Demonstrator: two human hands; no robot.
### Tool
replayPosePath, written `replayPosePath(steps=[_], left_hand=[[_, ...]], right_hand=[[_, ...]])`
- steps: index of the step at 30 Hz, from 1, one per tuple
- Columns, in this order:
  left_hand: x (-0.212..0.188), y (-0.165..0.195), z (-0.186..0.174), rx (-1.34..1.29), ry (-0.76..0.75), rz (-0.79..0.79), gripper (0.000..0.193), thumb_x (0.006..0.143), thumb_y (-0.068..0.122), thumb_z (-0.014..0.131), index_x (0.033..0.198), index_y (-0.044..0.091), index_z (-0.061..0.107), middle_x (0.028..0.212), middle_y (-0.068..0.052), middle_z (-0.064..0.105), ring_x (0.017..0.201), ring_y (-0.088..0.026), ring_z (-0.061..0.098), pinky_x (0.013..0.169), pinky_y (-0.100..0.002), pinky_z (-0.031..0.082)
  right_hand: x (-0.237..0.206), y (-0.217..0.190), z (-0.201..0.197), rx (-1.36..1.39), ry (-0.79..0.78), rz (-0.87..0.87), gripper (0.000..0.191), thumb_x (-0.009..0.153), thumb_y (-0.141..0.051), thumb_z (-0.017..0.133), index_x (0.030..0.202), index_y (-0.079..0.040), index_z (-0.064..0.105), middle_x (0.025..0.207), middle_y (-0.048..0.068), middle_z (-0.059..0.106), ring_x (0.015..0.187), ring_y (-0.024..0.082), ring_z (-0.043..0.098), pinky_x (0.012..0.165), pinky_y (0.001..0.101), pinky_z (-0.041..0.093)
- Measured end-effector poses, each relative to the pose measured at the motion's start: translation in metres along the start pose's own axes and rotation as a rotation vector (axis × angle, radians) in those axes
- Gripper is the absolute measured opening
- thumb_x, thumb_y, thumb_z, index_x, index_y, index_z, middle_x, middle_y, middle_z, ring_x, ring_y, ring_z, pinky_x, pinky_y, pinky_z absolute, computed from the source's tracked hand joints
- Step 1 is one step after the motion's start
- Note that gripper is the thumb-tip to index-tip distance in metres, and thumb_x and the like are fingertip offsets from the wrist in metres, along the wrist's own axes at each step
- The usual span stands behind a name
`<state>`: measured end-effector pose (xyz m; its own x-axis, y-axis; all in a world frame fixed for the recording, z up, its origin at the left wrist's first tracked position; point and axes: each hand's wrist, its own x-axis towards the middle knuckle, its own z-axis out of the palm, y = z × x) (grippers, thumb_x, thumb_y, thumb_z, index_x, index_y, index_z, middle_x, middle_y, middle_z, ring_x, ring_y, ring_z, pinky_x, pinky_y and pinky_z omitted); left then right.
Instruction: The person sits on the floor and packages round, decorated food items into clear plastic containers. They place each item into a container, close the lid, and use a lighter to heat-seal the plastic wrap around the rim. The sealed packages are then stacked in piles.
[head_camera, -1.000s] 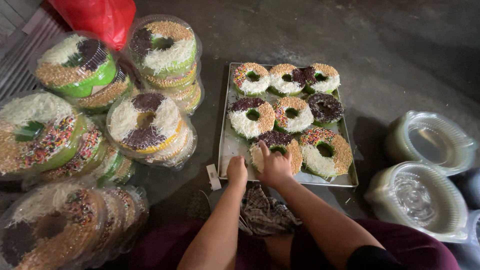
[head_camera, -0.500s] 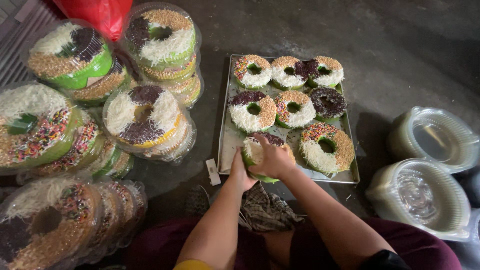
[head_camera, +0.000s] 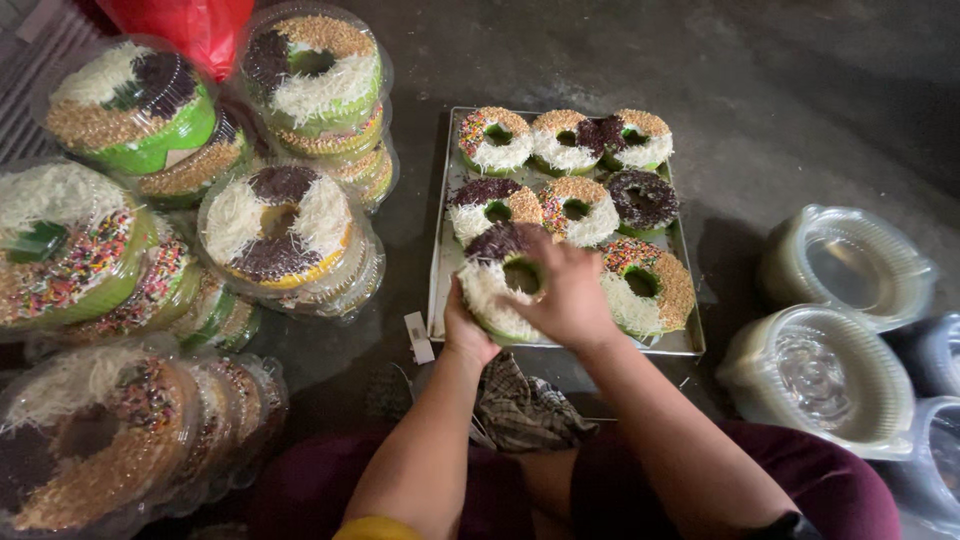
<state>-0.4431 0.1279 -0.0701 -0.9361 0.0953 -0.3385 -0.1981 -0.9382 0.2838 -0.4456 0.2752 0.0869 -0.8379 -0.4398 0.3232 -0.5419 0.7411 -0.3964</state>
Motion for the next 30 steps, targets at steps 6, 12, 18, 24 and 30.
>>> replayPosePath(steps=[6, 12, 18, 24, 30], left_hand=[[-0.008, 0.005, 0.034, -0.151, -0.221, 0.131, 0.064, 0.100, 0.055, 0.038, 0.142, 0.010, 0.056, 0.143, -0.013, 0.058, 0.132, -0.038, 0.055, 0.112, -0.057, 0.044], [-0.009, 0.004, 0.049, -0.167, -0.195, 0.164, 0.061, 0.104, 0.050, 0.037, 0.142, 0.008, 0.057, 0.143, -0.013, 0.060, 0.132, -0.036, 0.056, 0.113, -0.053, 0.044], [-0.011, 0.006, 0.052, -0.160, -0.252, 0.216, 0.060, 0.103, 0.048, 0.036, 0.141, 0.006, 0.056, 0.140, -0.016, 0.061, 0.129, -0.038, 0.057, 0.110, -0.055, 0.045], [-0.009, -0.004, 0.054, -0.222, -0.169, 0.211, 0.057, 0.104, 0.047, 0.035, 0.138, 0.006, 0.056, 0.138, -0.016, 0.060, 0.129, -0.038, 0.056, 0.111, -0.057, 0.046], [-0.003, 0.006, 0.044, -0.154, -0.189, 0.178, 0.058, 0.102, 0.047, 0.033, 0.140, 0.009, 0.056, 0.139, -0.012, 0.061, 0.129, -0.034, 0.057, 0.111, -0.051, 0.045]], right_hand=[[-0.006, 0.085, 0.011, 0.649, 0.312, 0.562, 0.042, 0.100, -0.034, 0.063, 0.130, -0.005, 0.065, 0.116, 0.013, 0.073, 0.108, 0.026, 0.068, 0.095, 0.0454, 0.052], [0.000, 0.113, 0.069, 1.826, -0.030, 0.680, 0.051, 0.105, -0.032, 0.041, 0.143, 0.001, 0.052, 0.140, 0.016, 0.062, 0.127, 0.030, 0.058, 0.110, 0.0462, 0.044], [0.004, 0.119, 0.088, 1.844, -0.014, 0.763, 0.048, 0.103, -0.024, 0.040, 0.143, 0.001, 0.050, 0.139, 0.018, 0.062, 0.128, 0.029, 0.059, 0.111, 0.0479, 0.046], [0.007, 0.117, 0.094, 1.341, 0.062, 0.724, 0.044, 0.096, -0.012, 0.058, 0.137, 0.000, 0.056, 0.125, 0.015, 0.068, 0.110, 0.025, 0.066, 0.093, 0.0430, 0.054], [0.012, 0.125, 0.092, 1.209, 0.053, 0.763, 0.039, 0.097, -0.013, 0.067, 0.128, 0.010, 0.064, 0.115, 0.021, 0.073, 0.100, 0.029, 0.070, 0.083, 0.0441, 0.057]])
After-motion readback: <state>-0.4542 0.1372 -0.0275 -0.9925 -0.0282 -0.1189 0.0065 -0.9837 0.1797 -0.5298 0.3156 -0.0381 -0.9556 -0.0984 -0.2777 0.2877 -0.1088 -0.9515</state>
